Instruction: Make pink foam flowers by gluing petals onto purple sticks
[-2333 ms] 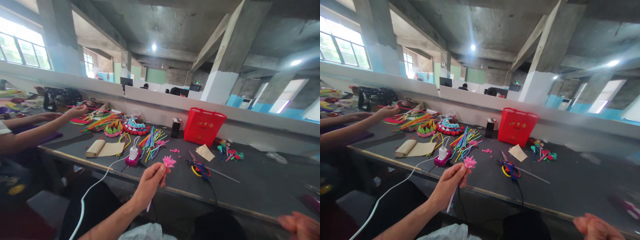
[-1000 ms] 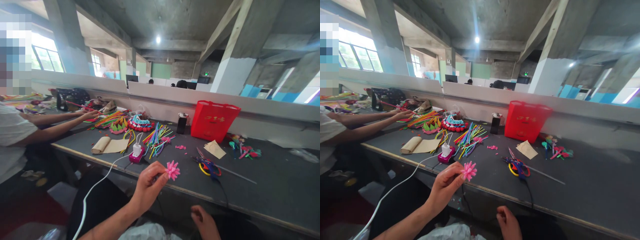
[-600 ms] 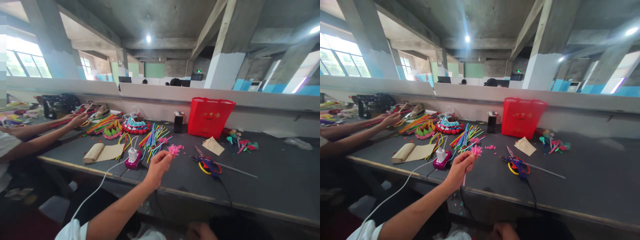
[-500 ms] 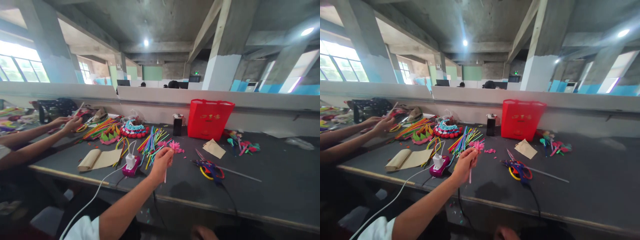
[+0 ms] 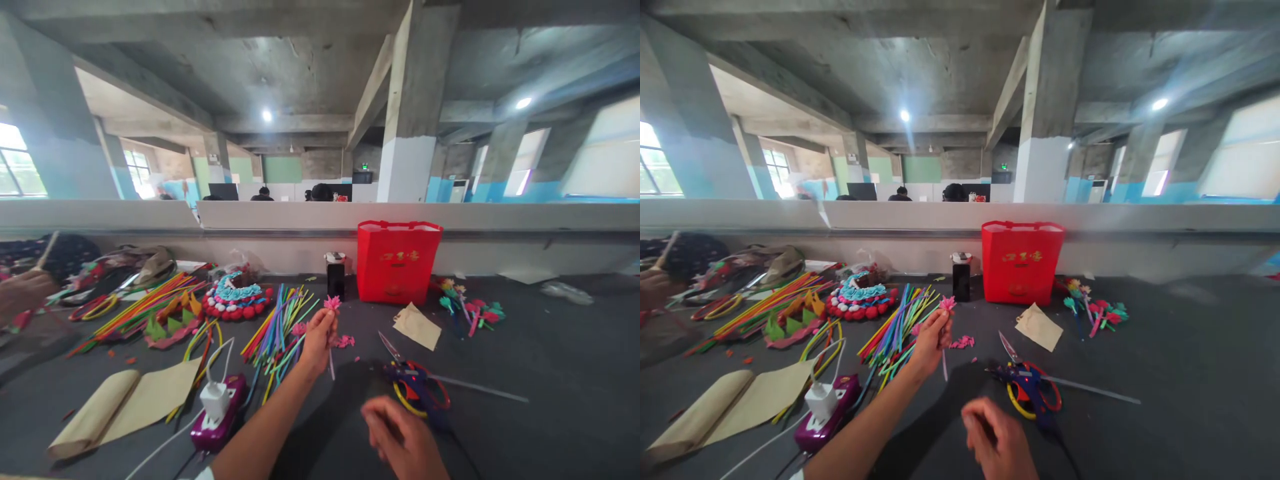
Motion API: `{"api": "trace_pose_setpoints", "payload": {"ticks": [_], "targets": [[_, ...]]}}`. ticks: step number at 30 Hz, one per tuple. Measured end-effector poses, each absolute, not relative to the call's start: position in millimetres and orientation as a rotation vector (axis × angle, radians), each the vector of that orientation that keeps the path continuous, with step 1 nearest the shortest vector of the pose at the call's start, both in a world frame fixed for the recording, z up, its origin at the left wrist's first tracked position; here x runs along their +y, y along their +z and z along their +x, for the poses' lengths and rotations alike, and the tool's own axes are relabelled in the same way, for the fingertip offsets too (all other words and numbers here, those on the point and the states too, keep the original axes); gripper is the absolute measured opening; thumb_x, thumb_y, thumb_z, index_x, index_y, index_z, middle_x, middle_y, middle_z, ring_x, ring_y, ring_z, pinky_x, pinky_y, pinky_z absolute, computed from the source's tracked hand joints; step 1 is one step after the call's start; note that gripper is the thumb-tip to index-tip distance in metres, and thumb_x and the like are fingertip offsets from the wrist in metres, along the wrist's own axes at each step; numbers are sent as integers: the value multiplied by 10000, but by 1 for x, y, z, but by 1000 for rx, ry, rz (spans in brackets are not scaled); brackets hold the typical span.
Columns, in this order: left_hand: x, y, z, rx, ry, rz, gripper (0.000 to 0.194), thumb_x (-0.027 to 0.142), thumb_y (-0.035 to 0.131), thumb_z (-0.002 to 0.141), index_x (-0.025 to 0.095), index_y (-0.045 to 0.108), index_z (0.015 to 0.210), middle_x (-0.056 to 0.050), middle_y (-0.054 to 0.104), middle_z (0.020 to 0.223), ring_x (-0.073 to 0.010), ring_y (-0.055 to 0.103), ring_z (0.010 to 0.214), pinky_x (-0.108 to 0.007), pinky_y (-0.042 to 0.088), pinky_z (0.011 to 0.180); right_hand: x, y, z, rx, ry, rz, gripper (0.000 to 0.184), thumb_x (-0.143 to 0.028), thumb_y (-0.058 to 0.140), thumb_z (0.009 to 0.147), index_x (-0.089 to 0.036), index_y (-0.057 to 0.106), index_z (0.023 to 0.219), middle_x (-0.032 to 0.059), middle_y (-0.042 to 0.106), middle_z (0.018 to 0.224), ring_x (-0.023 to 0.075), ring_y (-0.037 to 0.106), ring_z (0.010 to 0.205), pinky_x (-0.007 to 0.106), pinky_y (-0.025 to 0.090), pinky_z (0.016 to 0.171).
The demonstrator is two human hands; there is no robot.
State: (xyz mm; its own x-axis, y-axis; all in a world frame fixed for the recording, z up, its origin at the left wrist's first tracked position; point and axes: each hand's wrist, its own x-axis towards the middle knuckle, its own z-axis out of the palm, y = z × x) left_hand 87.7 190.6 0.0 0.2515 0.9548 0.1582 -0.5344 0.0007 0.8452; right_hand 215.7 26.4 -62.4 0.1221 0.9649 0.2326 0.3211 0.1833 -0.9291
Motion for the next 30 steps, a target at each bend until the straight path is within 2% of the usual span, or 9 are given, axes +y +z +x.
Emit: {"api": "trace_pose_setpoints", "payload": {"ticks": [1, 4, 8, 11, 17, 23, 30], "targets": [[195, -3, 87, 556, 1268, 960, 409, 462, 784, 672, 161, 568, 843, 99, 415, 544, -13, 253, 382, -175, 137, 391, 44, -50, 210, -1354, 774, -1267, 333, -521, 569, 854, -216, 698, 891, -12, 618, 603, 126, 563, 502, 225, 460, 513], [204, -14, 85, 574, 1268, 924, 414, 465, 795, 655, 164, 567, 825, 118, 357, 512, -11, 212, 377, -172, 139, 384, 102, -29, 192, -982, 742, -1132, 400, -538, 620, 808, -180, 658, 983, 9, 630, 664, 140, 562, 511, 221, 441, 421], [209, -30, 81, 608, 1242, 886, 411, 476, 795, 648, 170, 553, 776, 126, 298, 480, -23, 207, 380, -174, 149, 379, 166, -39, 176, -808, 669, -1123, 429, -545, 529, 859, -177, 583, 1072, 21, 621, 752, 154, 583, 575, 254, 494, 465], [210, -39, 78, 633, 1224, 869, 407, 467, 798, 650, 174, 529, 734, 121, 299, 478, -26, 222, 389, -173, 153, 384, 192, -51, 167, -747, 644, -1128, 454, -575, 494, 859, -178, 584, 1059, 52, 636, 818, 184, 609, 654, 288, 516, 521], [213, -45, 76, 687, 1213, 825, 377, 453, 782, 679, 180, 535, 759, 118, 324, 478, -27, 222, 394, -170, 150, 393, 203, -56, 154, -788, 654, -1105, 441, -563, 505, 864, -177, 620, 1042, 87, 685, 966, 222, 644, 848, 353, 522, 757], [211, -54, 81, 715, 1180, 798, 335, 429, 777, 694, 160, 588, 763, 99, 362, 495, -27, 254, 409, -172, 172, 402, 198, -58, 157, -887, 687, -1088, 381, -503, 532, 874, -193, 619, 1078, 66, 700, 1017, 223, 640, 961, 345, 487, 851], [210, -58, 84, 719, 1158, 752, 320, 409, 779, 693, 163, 589, 768, 99, 343, 510, -29, 236, 422, -174, 164, 404, 198, -66, 158, -918, 674, -1135, 348, -462, 524, 886, -187, 602, 1086, 65, 689, 1006, 223, 622, 957, 361, 465, 871]]}}
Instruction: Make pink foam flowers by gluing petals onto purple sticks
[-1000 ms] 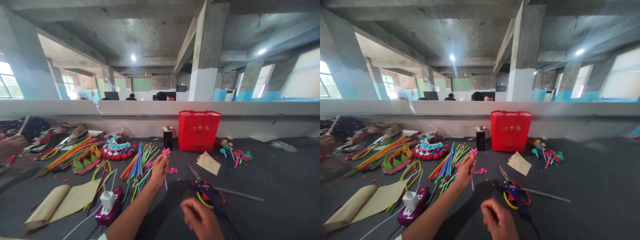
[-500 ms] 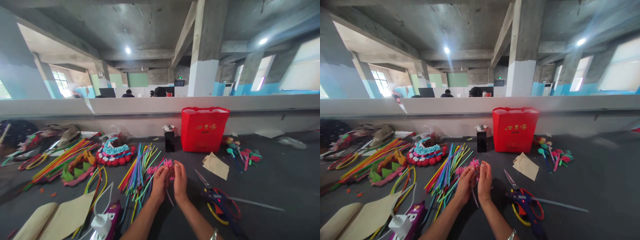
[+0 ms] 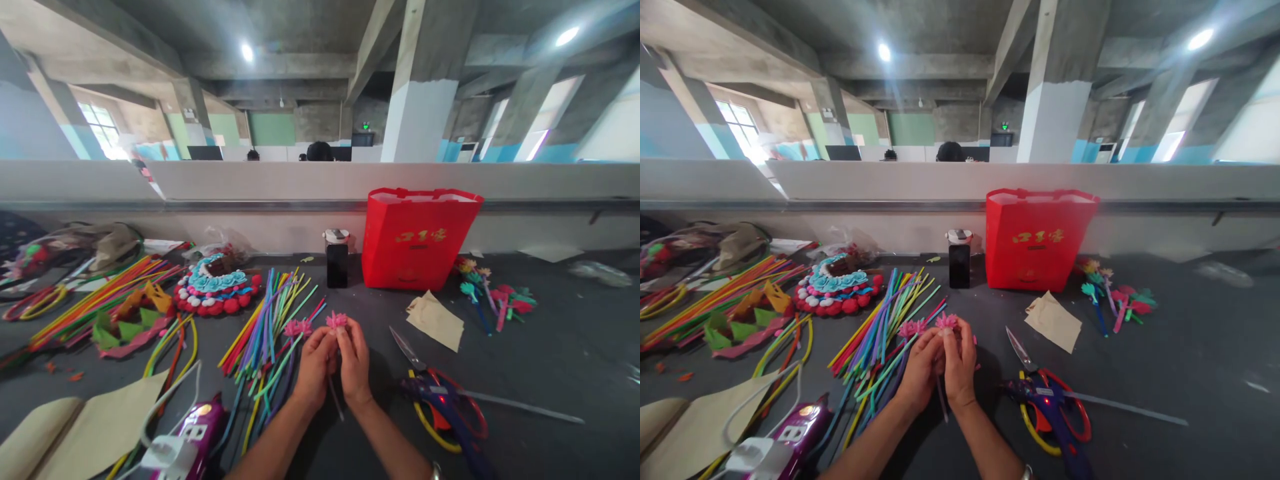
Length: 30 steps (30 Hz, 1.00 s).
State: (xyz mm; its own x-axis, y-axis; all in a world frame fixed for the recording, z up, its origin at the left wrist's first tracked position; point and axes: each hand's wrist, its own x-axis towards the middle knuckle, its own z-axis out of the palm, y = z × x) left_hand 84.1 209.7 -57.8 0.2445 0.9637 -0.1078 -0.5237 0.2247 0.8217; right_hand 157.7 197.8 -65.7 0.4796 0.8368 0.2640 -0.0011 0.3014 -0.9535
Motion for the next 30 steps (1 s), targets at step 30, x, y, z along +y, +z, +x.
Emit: {"api": "trace_pose_setpoints", "payload": {"ticks": [30], "targets": [[206, -56, 87, 800, 1159, 727, 309, 391, 792, 665, 171, 618, 795, 85, 423, 526, -33, 304, 424, -169, 214, 424, 193, -68, 161, -906, 696, -1150, 384, -414, 563, 865, -194, 593, 1178, 80, 667, 1134, 231, 607, 1043, 393, 446, 935]]}}
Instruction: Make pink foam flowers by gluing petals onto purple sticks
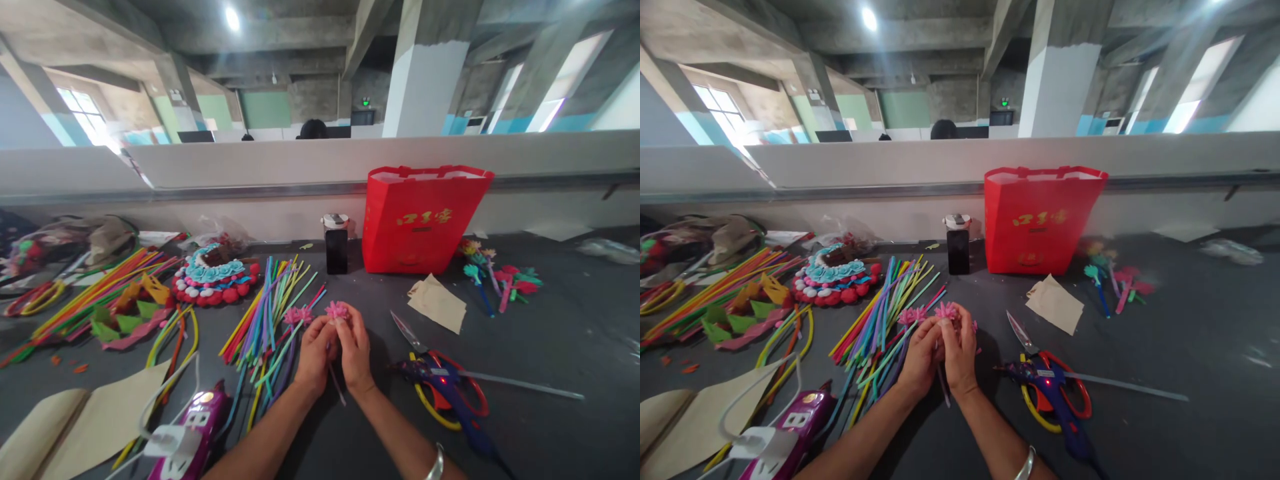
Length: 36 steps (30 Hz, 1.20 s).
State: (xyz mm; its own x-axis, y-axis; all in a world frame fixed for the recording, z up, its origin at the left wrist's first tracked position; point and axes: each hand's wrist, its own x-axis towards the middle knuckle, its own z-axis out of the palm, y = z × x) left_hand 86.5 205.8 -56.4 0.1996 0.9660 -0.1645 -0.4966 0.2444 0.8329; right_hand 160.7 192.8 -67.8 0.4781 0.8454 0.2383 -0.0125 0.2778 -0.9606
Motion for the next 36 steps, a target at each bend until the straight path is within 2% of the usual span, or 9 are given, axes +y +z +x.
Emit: {"api": "trace_pose_setpoints", "payload": {"ticks": [11, 18, 23, 31, 36], "targets": [[202, -59, 85, 866, 1191, 782, 340, 432, 816, 626, 170, 673, 788, 59, 492, 565, -55, 386, 464, -189, 291, 466, 192, -70, 162, -939, 686, -1135, 344, -397, 555, 859, -198, 609, 1135, 74, 667, 1125, 230, 596, 1054, 406, 424, 972], [202, -62, 87, 866, 1198, 822, 333, 430, 803, 650, 163, 679, 805, 41, 522, 568, -70, 418, 476, -192, 279, 458, 192, -66, 162, -910, 691, -1154, 295, -417, 542, 858, -193, 625, 1032, 53, 679, 980, 222, 606, 945, 389, 449, 901], [203, -63, 87, 856, 1194, 812, 330, 429, 807, 636, 169, 680, 795, 41, 529, 573, -77, 444, 486, -196, 297, 468, 192, -63, 161, -895, 703, -1148, 290, -417, 536, 859, -190, 633, 1011, 47, 682, 950, 213, 611, 915, 365, 458, 870], [201, -60, 87, 848, 1200, 806, 322, 411, 801, 650, 152, 660, 777, 60, 487, 546, -39, 324, 437, -189, 214, 426, 193, -66, 161, -878, 744, -1124, 316, -458, 514, 894, -191, 640, 1009, 46, 686, 948, 205, 617, 908, 353, 468, 865], [203, -60, 86, 827, 1213, 810, 308, 412, 779, 680, 164, 614, 758, 94, 380, 497, -37, 276, 414, -183, 190, 406, 197, -72, 162, -837, 729, -1097, 400, -503, 461, 900, -183, 649, 1047, 69, 689, 1022, 216, 625, 953, 361, 482, 862]]}}
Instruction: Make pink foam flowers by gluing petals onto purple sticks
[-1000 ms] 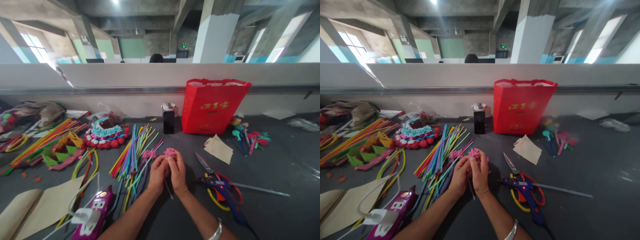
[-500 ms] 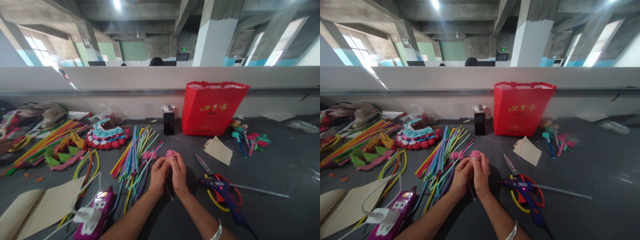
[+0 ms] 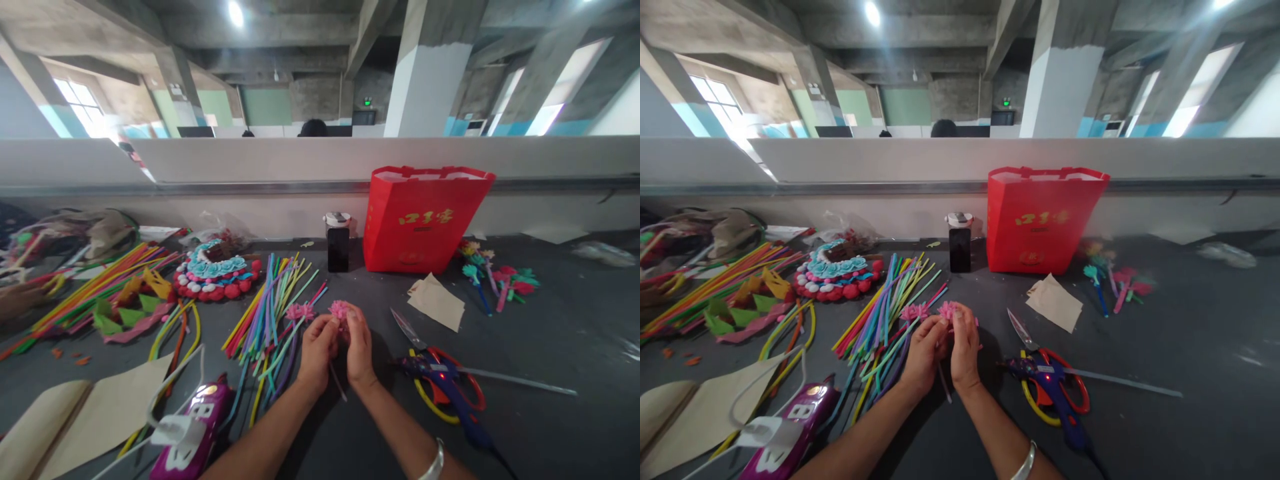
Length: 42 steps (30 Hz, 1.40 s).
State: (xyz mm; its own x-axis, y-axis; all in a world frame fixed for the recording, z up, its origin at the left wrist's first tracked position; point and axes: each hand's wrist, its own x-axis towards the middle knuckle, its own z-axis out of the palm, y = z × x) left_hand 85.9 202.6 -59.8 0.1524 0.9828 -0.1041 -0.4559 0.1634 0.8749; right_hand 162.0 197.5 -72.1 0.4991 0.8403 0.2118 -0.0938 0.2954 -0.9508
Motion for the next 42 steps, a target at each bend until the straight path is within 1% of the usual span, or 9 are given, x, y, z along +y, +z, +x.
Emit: {"api": "trace_pose_setpoints", "payload": {"ticks": [8, 12, 14, 18, 21, 25, 30, 36, 42], "targets": [[203, -42, 87, 705, 1185, 822, 275, 365, 751, 708, 181, 548, 732, 117, 276, 495, -30, 199, 400, -176, 140, 395, 185, -40, 166, -732, 608, -1156, 421, -489, 378, 932, -185, 612, 1105, 62, 668, 904, 192, 642, 794, 334, 532, 712], [192, -35, 89, 642, 1146, 884, 251, 359, 749, 712, 173, 581, 714, 107, 281, 495, -36, 220, 419, -180, 164, 415, 147, -12, 194, -806, 535, -1141, 360, -413, 570, 861, -197, 592, 1149, 49, 640, 964, 177, 625, 830, 313, 528, 726], [184, -33, 90, 621, 1104, 929, 252, 367, 757, 703, 163, 610, 693, 99, 297, 481, -36, 225, 419, -187, 165, 420, 125, 0, 215, -967, 351, -1188, 326, -355, 574, 872, -204, 602, 1160, 52, 638, 965, 176, 620, 838, 317, 521, 732], [173, -32, 94, 593, 1033, 1003, 253, 364, 784, 676, 151, 650, 662, 87, 332, 457, -32, 229, 410, -200, 156, 428, 96, 17, 253, -1292, -1, -1321, 181, -248, 564, 892, -226, 663, 1043, 41, 650, 933, 162, 610, 787, 316, 513, 738], [169, -32, 95, 586, 1006, 1049, 254, 373, 788, 677, 147, 673, 663, 80, 349, 461, -33, 241, 418, -206, 162, 436, 90, 24, 263, -1574, -122, -1332, 191, -200, 552, 907, -240, 681, 1041, 47, 652, 953, 171, 618, 828, 323, 512, 768], [171, -34, 93, 585, 991, 1109, 275, 406, 781, 685, 146, 691, 686, 72, 391, 475, -39, 265, 433, -206, 176, 440, 95, 28, 260, -1786, -253, -1340, 221, -192, 544, 931, -239, 698, 1082, 63, 645, 951, 186, 621, 909, 337, 507, 831], [174, -38, 90, 576, 976, 1153, 256, 390, 764, 706, 145, 691, 697, 76, 393, 480, -42, 274, 443, -204, 192, 442, 104, 32, 259, -1973, -314, -1354, 217, -211, 552, 944, -229, 707, 1094, 67, 656, 936, 182, 615, 879, 320, 502, 785], [175, -40, 89, 559, 966, 1153, 245, 382, 749, 713, 145, 687, 701, 77, 390, 490, -43, 267, 451, -206, 191, 449, 111, 34, 260, -2076, -375, -1333, 144, -234, 575, 940, -197, 710, 973, 59, 669, 894, 185, 598, 852, 324, 475, 786], [176, -41, 89, 554, 961, 1149, 247, 377, 747, 714, 138, 687, 700, 70, 400, 497, -44, 275, 455, -210, 193, 452, 115, 31, 257, -2073, -419, -1302, 157, -226, 540, 956, -179, 669, 879, 60, 667, 858, 193, 594, 836, 324, 458, 777]]}}
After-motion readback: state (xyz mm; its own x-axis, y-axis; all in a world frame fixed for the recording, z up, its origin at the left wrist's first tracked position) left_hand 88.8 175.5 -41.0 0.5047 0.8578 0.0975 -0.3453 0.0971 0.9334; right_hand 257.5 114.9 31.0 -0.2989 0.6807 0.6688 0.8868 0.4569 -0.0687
